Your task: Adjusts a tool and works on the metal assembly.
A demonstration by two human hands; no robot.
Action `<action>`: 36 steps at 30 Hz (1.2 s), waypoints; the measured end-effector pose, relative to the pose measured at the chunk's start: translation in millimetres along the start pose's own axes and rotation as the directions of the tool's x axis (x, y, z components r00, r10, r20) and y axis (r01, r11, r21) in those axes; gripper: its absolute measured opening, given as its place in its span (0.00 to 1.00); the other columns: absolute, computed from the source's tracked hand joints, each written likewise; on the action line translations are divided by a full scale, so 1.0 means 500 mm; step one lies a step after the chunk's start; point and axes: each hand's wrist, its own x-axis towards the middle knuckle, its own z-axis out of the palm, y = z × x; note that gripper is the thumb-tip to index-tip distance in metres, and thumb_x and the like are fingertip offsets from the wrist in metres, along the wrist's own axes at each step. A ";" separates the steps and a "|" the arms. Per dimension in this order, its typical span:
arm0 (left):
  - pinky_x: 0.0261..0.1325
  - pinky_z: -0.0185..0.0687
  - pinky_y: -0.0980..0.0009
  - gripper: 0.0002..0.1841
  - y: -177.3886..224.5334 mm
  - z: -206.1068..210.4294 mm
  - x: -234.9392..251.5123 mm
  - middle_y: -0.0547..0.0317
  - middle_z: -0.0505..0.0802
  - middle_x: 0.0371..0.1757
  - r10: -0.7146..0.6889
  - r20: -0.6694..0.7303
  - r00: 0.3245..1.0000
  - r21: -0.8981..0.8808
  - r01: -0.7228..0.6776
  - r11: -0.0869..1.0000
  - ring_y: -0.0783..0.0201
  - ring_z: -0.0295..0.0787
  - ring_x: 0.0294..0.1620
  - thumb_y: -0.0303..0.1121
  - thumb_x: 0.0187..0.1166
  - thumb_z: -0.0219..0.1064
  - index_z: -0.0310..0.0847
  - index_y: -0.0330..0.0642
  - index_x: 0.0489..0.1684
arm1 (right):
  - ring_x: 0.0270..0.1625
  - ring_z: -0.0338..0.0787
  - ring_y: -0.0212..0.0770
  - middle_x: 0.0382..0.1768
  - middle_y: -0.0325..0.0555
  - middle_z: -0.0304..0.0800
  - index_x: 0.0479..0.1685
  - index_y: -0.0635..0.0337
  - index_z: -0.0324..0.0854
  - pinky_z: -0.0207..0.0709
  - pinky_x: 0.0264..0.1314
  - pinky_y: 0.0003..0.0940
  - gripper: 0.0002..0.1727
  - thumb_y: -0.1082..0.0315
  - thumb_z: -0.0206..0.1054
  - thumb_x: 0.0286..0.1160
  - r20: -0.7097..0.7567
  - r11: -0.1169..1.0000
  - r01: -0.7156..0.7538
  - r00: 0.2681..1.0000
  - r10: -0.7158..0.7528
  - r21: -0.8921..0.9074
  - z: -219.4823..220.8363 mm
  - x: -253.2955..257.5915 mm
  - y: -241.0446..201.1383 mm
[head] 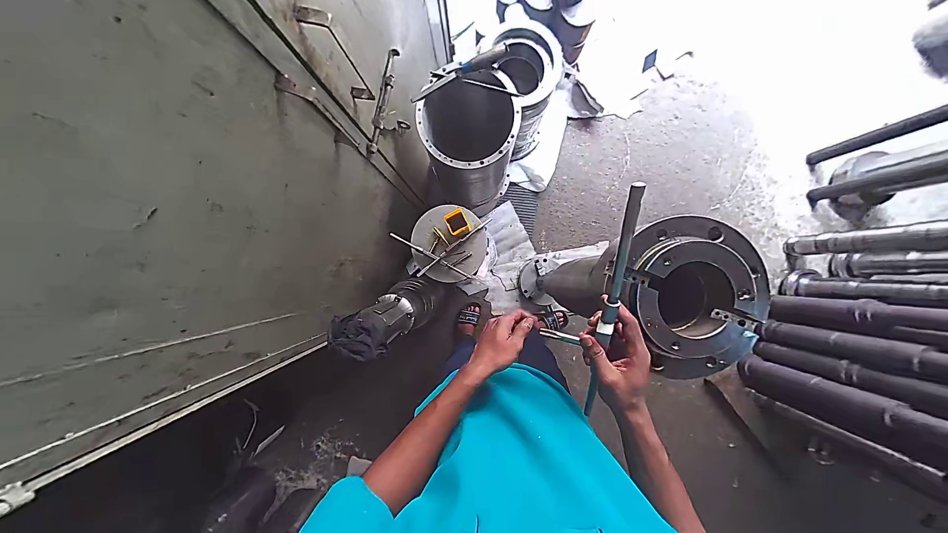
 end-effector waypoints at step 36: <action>0.69 0.85 0.69 0.20 -0.284 -0.053 -0.221 0.57 0.88 0.73 -0.167 -0.463 0.871 -0.266 0.043 0.963 0.68 0.87 0.69 0.28 0.84 0.52 0.87 0.42 0.66 | 0.67 0.86 0.63 0.68 0.62 0.82 0.85 0.44 0.71 0.83 0.60 0.62 0.32 0.57 0.69 0.78 0.518 0.580 0.402 0.854 0.041 -0.709 0.534 0.482 0.323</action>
